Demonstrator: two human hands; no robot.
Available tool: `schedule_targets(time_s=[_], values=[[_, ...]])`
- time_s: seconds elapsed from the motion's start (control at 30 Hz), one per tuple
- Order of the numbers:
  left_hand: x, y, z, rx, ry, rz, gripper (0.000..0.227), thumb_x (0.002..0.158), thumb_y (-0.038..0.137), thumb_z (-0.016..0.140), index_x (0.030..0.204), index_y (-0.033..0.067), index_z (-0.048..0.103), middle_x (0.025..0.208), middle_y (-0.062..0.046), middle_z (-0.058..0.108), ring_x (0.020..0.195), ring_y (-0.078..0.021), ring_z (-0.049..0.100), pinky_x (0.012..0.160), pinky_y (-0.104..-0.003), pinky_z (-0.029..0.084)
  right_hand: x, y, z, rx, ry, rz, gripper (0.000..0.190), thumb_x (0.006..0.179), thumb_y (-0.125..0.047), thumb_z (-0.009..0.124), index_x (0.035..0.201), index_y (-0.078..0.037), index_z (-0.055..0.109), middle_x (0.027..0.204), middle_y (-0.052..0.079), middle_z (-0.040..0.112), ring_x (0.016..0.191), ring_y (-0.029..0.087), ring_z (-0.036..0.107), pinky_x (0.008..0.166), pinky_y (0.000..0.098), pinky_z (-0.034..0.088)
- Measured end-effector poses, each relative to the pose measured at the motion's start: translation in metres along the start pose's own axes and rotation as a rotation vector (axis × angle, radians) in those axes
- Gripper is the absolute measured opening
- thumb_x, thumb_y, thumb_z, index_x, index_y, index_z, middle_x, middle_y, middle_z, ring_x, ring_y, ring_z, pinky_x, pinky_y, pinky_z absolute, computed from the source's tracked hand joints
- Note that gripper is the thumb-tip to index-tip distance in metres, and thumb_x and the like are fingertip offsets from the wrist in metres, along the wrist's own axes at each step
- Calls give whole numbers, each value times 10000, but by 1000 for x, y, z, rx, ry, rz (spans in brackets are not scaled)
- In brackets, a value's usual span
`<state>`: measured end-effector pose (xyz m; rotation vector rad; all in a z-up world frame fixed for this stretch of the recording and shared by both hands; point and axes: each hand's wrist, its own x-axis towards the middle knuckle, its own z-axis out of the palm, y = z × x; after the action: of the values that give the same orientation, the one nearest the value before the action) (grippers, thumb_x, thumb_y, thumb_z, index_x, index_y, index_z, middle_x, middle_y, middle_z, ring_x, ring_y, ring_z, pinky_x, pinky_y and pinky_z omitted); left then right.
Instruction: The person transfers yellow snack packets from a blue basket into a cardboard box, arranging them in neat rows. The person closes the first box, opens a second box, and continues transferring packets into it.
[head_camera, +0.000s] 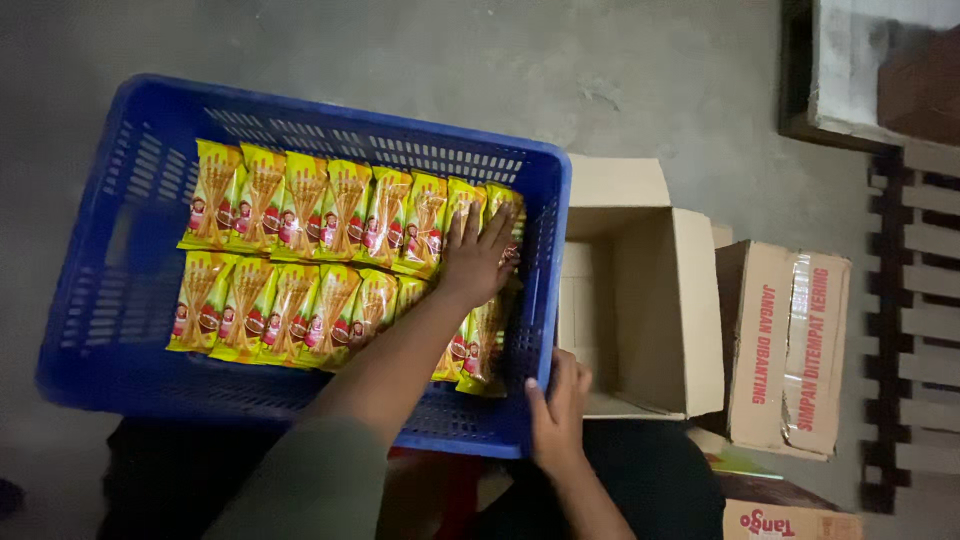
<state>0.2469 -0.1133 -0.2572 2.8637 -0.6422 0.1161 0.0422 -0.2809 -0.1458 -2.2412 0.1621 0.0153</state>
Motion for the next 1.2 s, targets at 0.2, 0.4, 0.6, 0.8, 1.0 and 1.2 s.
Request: schedule_targets(time_s=[0.2,0.4,0.6,0.8,1.0,1.2], values=[[-6,0,0,-7,81,5,731,1015,501,498,1626,147,313,1718,-54,208,1536,-495,208,1232,-656,117,21,-11,-28,-100,82,252,371,1055,-254,416,1334,-52,556,1282,149,605,1168,312,599,993,478,481],[2,2,-6,80,-19,-10,776,947,485,542,1616,157,322,1718,-55,188,1542,-484,156,1227,-669,105,28,-29,-21,-510,-257,465,497,1051,-466,214,1342,-265,563,1228,71,703,1159,339,653,957,548,425],[8,10,-24,-5,-13,-79,757,937,480,539,1600,163,358,1702,-67,231,1536,-477,184,1204,-705,112,27,-29,-20,-506,-257,457,467,1049,-473,217,1297,-262,552,1203,113,700,1085,409,674,890,605,463],[15,11,-18,87,-100,-200,676,1045,505,285,1646,207,203,1732,-56,75,1549,-507,52,1178,-747,71,27,-27,-20,-475,-275,446,612,1007,-562,123,1337,-248,532,1188,102,693,1080,382,669,915,557,448],[17,4,-10,96,-25,-163,654,1037,494,371,1624,215,302,1717,-34,193,1539,-479,172,1188,-699,168,27,-31,-19,-468,-281,469,598,1010,-559,134,1324,-255,543,1188,119,708,1091,407,674,894,577,444],[22,7,-44,-75,-159,-248,740,998,545,459,1639,241,249,1729,-61,92,1570,-423,85,1214,-641,120,28,-31,-19,-456,-298,484,545,1037,-513,165,1371,-258,512,1230,128,676,1091,404,673,840,583,482]])
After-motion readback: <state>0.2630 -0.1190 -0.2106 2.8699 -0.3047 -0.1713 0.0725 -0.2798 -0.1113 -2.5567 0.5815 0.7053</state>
